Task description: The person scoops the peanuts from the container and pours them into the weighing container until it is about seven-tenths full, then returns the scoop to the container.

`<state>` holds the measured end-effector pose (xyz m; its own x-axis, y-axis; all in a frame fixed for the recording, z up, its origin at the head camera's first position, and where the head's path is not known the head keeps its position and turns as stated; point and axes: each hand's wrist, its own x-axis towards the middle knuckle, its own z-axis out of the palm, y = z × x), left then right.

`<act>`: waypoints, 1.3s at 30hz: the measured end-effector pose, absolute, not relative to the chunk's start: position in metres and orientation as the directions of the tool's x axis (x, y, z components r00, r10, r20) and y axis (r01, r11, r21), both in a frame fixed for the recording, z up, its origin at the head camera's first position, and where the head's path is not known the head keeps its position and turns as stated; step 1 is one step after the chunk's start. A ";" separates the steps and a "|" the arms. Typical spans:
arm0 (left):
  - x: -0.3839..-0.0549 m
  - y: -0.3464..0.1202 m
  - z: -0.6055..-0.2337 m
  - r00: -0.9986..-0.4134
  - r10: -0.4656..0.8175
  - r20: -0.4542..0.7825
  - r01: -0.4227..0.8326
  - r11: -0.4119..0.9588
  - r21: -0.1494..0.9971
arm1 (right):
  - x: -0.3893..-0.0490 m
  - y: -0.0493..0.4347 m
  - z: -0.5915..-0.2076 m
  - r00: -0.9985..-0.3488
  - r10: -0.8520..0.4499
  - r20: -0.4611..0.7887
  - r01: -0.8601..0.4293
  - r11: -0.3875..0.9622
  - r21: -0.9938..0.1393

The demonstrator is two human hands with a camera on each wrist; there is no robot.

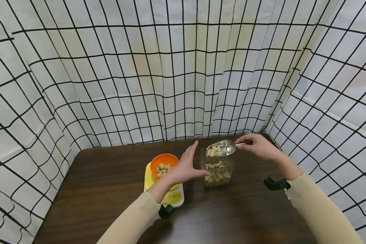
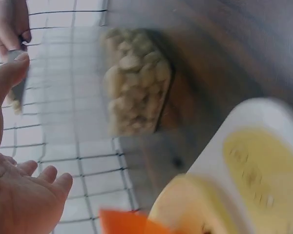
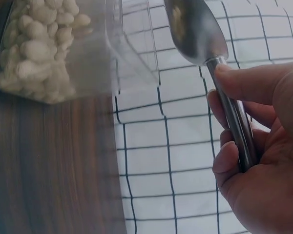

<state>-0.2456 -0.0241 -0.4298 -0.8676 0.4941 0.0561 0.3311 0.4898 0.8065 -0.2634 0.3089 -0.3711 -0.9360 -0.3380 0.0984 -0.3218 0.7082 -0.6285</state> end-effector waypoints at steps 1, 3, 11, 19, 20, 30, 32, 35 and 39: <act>-0.245 -0.030 -0.426 -0.868 0.492 0.067 0.338 0.486 0.806 | -0.264 0.306 -0.371 -0.933 -0.342 0.108 -0.331 0.703 -0.630; -0.243 -0.043 -0.418 -0.869 0.489 0.076 0.345 0.489 0.801 | -0.264 0.300 -0.370 -0.927 -0.353 0.126 -0.349 0.690 -0.634; -0.243 -0.105 -0.405 -0.884 0.463 0.070 0.344 0.542 0.767 | -0.265 0.275 -0.370 -0.909 -0.389 0.149 -0.386 0.650 -0.654; -0.245 -0.157 -0.418 -0.910 0.414 -0.007 0.275 0.618 0.737 | -0.269 0.243 -0.370 -0.882 -0.444 0.155 -0.427 0.618 -0.660; -0.245 -0.161 -0.421 -0.911 0.413 -0.014 0.271 0.624 0.733 | -0.270 0.239 -0.370 -0.880 -0.450 0.154 -0.430 0.615 -0.661; -0.246 -0.177 -0.451 -0.919 0.386 -0.083 0.204 0.644 0.737 | -0.279 0.202 -0.375 -0.847 -0.505 0.165 -0.489 0.621 -0.612; -0.246 -0.178 -0.455 -0.919 0.384 -0.090 0.196 0.644 0.740 | -0.280 0.195 -0.375 -0.839 -0.516 0.173 -0.508 0.630 -0.587; -0.247 -0.177 -0.461 -0.920 0.382 -0.092 0.195 0.646 0.738 | -0.281 0.185 -0.375 -0.815 -0.541 0.205 -0.556 0.633 -0.539; -0.248 -0.176 -0.464 -0.922 0.377 -0.086 0.199 0.653 0.731 | -0.282 0.169 -0.375 -0.794 -0.559 0.240 -0.599 0.653 -0.464</act>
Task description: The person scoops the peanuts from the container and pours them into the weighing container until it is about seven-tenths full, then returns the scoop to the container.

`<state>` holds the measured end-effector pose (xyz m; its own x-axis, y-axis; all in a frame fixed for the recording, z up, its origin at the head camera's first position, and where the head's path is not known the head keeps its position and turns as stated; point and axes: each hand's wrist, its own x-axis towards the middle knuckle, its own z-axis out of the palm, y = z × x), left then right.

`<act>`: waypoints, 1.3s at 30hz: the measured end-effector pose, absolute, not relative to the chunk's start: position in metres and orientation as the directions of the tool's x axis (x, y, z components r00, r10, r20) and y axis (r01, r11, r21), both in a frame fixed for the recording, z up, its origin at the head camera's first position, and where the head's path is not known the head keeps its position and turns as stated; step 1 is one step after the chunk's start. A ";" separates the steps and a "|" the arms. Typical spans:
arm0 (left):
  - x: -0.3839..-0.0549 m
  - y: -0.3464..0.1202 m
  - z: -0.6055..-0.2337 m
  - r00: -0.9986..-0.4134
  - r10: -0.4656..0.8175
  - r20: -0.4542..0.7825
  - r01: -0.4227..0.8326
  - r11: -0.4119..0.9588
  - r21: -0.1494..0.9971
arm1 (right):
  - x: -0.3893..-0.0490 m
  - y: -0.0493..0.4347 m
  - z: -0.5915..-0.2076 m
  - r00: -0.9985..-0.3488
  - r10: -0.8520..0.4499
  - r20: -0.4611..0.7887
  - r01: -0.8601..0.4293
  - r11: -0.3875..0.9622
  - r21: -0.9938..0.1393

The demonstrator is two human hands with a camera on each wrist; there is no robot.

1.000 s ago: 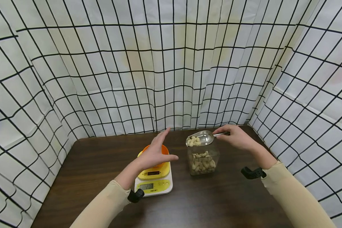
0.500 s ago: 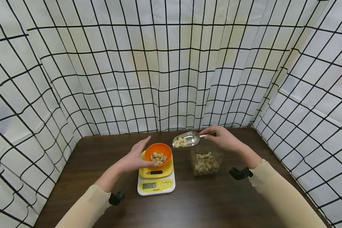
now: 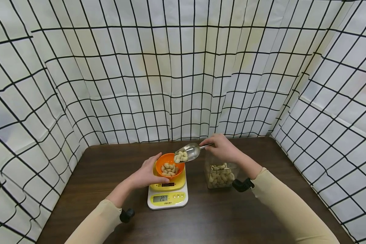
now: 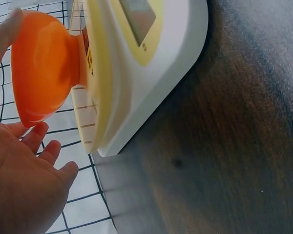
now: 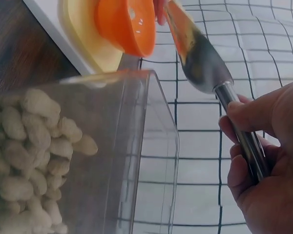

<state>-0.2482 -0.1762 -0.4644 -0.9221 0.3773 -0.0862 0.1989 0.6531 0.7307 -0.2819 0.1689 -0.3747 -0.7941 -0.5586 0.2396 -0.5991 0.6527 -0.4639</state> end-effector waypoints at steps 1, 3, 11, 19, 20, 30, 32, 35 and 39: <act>-0.248 -0.176 -0.465 -0.923 0.375 -0.085 0.200 0.657 0.727 | -0.281 0.165 -0.374 -0.795 -0.556 0.241 -0.600 0.663 -0.449; -0.248 -0.176 -0.465 -0.925 0.372 -0.080 0.202 0.659 0.725 | -0.280 0.159 -0.374 -0.794 -0.554 0.251 -0.606 0.685 -0.405; -0.247 -0.176 -0.464 -0.930 0.360 -0.077 0.192 0.653 0.733 | -0.276 0.151 -0.371 -0.784 -0.546 0.295 -0.618 0.728 -0.298; -0.247 -0.176 -0.465 -0.932 0.354 -0.085 0.184 0.661 0.728 | -0.276 0.159 -0.371 -0.811 -0.518 0.271 -0.585 0.735 -0.343; -0.247 -0.176 -0.465 -0.931 0.356 -0.084 0.186 0.659 0.729 | -0.276 0.161 -0.371 -0.817 -0.511 0.268 -0.576 0.732 -0.362; -0.245 -0.160 -0.437 -0.927 0.375 0.024 0.265 0.608 0.749 | -0.277 0.219 -0.353 -0.878 -0.417 0.236 -0.473 0.683 -0.556; -0.244 -0.153 -0.431 -0.921 0.388 0.040 0.285 0.600 0.748 | -0.276 0.234 -0.352 -0.891 -0.396 0.220 -0.447 0.686 -0.574; -0.241 -0.142 -0.424 -0.909 0.414 0.046 0.306 0.587 0.749 | -0.273 0.253 -0.350 -0.910 -0.358 0.208 -0.410 0.710 -0.573; -0.236 -0.126 -0.416 -0.895 0.446 0.034 0.313 0.570 0.759 | -0.267 0.271 -0.347 -0.903 -0.355 0.241 -0.429 0.735 -0.525</act>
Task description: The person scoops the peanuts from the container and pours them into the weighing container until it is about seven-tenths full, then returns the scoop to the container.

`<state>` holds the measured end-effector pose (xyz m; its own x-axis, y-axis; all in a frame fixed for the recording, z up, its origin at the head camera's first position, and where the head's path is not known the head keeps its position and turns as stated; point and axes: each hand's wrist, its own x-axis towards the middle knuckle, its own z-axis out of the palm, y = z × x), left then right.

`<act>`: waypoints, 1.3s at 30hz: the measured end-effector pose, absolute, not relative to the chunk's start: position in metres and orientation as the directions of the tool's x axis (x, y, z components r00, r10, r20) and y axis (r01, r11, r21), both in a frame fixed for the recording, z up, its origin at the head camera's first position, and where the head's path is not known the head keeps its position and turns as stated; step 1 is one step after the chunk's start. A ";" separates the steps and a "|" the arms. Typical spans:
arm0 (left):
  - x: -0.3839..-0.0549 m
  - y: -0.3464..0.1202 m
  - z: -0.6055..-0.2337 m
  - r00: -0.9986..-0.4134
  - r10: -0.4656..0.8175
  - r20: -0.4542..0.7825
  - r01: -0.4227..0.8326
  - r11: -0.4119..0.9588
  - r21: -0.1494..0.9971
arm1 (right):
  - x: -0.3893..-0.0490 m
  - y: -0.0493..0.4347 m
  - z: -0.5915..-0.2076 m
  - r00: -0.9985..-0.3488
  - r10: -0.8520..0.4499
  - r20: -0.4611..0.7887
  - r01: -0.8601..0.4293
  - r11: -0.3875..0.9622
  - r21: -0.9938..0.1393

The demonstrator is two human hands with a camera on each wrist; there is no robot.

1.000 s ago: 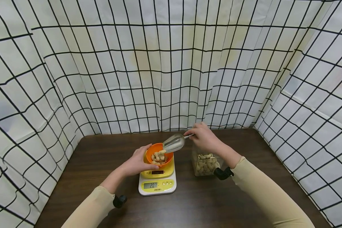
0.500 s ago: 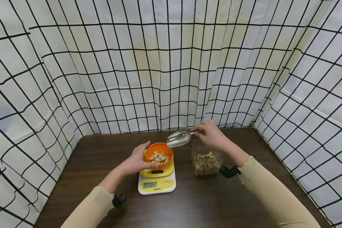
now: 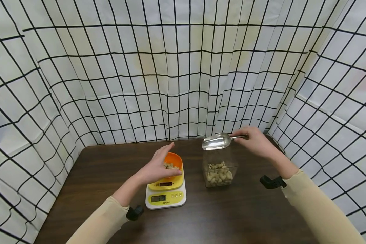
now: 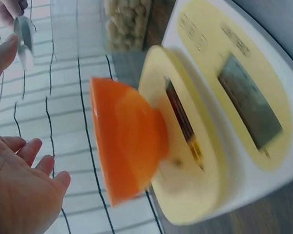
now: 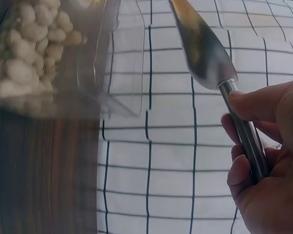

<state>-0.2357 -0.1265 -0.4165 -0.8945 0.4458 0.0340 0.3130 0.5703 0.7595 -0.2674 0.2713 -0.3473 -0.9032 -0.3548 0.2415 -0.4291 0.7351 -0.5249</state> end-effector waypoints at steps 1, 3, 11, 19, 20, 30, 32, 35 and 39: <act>-0.235 -0.123 -0.415 -0.891 0.452 0.034 0.317 0.566 0.761 | -0.267 0.274 -0.346 -0.899 -0.359 0.250 -0.438 0.739 -0.512; -0.233 -0.115 -0.412 -0.884 0.467 0.039 0.326 0.553 0.767 | -0.265 0.279 -0.345 -0.887 -0.372 0.274 -0.461 0.747 -0.479; -0.230 -0.081 -0.411 -0.842 0.538 0.052 0.374 0.510 0.775 | -0.263 0.284 -0.344 -0.866 -0.413 0.281 -0.494 0.793 -0.357; -0.233 -0.043 -0.429 -0.829 0.559 0.019 0.362 0.509 0.781 | -0.263 0.271 -0.356 -0.849 -0.463 0.256 -0.516 0.831 -0.208; -0.233 -0.038 -0.431 -0.829 0.559 0.010 0.354 0.511 0.783 | -0.263 0.269 -0.357 -0.848 -0.466 0.254 -0.516 0.834 -0.196; -0.243 -0.014 -0.445 -0.848 0.529 -0.034 0.290 0.516 0.806 | -0.267 0.253 -0.369 -0.801 -0.541 0.256 -0.567 0.823 -0.037; -0.246 -0.011 -0.447 -0.851 0.523 -0.040 0.285 0.526 0.802 | -0.268 0.251 -0.370 -0.795 -0.550 0.257 -0.570 0.822 -0.003; -0.247 -0.009 -0.448 -0.855 0.518 -0.033 0.289 0.528 0.798 | -0.268 0.246 -0.373 -0.786 -0.563 0.257 -0.569 0.820 0.057; -0.249 -0.008 -0.448 -0.857 0.514 -0.035 0.289 0.536 0.793 | -0.269 0.238 -0.382 -0.769 -0.588 0.251 -0.578 0.807 0.121</act>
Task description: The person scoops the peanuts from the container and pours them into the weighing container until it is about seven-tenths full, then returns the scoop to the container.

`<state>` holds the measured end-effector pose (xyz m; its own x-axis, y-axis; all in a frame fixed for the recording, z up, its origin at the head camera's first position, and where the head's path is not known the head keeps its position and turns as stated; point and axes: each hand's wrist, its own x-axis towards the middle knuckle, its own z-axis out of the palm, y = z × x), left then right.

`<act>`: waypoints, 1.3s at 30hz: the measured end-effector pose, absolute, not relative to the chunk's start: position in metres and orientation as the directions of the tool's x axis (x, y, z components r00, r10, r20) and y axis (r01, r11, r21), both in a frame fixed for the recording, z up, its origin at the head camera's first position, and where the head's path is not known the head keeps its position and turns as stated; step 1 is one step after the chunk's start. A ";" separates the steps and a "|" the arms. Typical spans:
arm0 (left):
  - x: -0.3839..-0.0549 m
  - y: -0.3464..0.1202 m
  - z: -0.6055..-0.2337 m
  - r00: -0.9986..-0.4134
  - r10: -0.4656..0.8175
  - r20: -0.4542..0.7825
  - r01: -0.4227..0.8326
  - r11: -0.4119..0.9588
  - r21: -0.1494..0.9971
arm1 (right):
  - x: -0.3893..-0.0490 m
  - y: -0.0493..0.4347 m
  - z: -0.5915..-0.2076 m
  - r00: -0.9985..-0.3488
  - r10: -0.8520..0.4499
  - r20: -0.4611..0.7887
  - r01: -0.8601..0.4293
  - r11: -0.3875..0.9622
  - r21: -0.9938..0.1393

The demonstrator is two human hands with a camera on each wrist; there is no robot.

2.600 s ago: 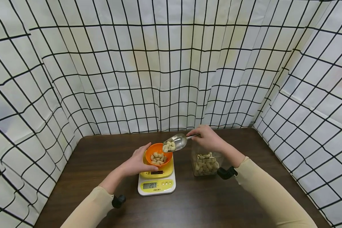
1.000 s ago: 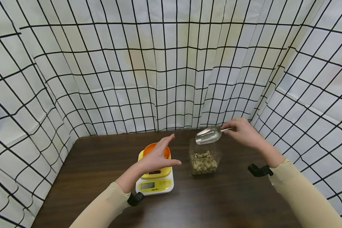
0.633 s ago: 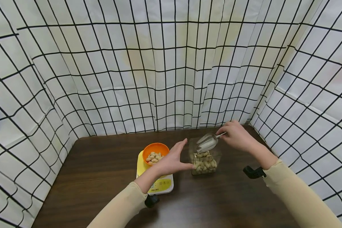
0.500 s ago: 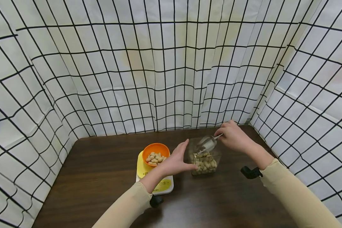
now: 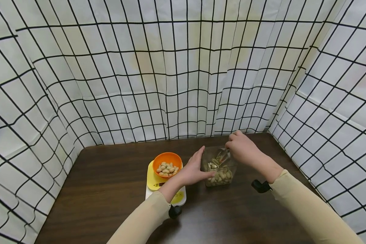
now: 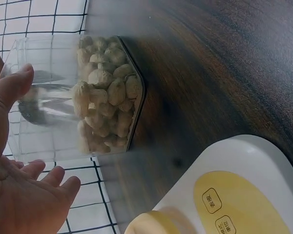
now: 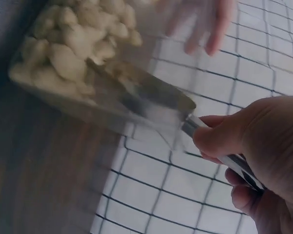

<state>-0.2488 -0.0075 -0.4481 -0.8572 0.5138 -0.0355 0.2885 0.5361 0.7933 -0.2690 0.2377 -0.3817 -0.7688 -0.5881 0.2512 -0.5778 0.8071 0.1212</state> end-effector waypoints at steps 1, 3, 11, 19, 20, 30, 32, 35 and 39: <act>-0.249 -0.008 -0.447 -0.858 0.513 -0.036 0.288 0.538 0.792 | -0.269 0.236 -0.385 -0.763 -0.597 0.249 -0.586 0.801 0.125; -0.249 -0.008 -0.447 -0.859 0.510 -0.037 0.287 0.541 0.790 | -0.270 0.233 -0.390 -0.760 -0.603 0.242 -0.598 0.795 0.103; -0.250 -0.006 -0.449 -0.863 0.503 -0.043 0.278 0.544 0.792 | -0.274 0.244 -0.398 -0.815 -0.548 0.189 -0.576 0.801 -0.163; -0.249 -0.005 -0.447 -0.867 0.497 -0.036 0.277 0.542 0.793 | -0.277 0.264 -0.384 -0.854 -0.496 0.160 -0.520 0.792 -0.320; -0.248 -0.006 -0.447 -0.867 0.497 -0.036 0.276 0.539 0.795 | -0.277 0.266 -0.382 -0.860 -0.488 0.152 -0.509 0.788 -0.347; -0.249 -0.008 -0.448 -0.866 0.499 -0.024 0.283 0.531 0.799 | -0.279 0.278 -0.378 -0.868 -0.493 0.060 -0.449 0.727 -0.520; -0.249 -0.008 -0.449 -0.864 0.502 -0.028 0.281 0.529 0.801 | -0.277 0.280 -0.379 -0.881 -0.472 0.047 -0.422 0.735 -0.530; -0.248 -0.006 -0.449 -0.862 0.506 -0.030 0.280 0.525 0.804 | -0.273 0.285 -0.380 -0.905 -0.424 0.030 -0.367 0.744 -0.558; -0.248 -0.006 -0.448 -0.862 0.506 -0.030 0.278 0.521 0.807 | -0.272 0.290 -0.381 -0.921 -0.389 0.027 -0.329 0.737 -0.590</act>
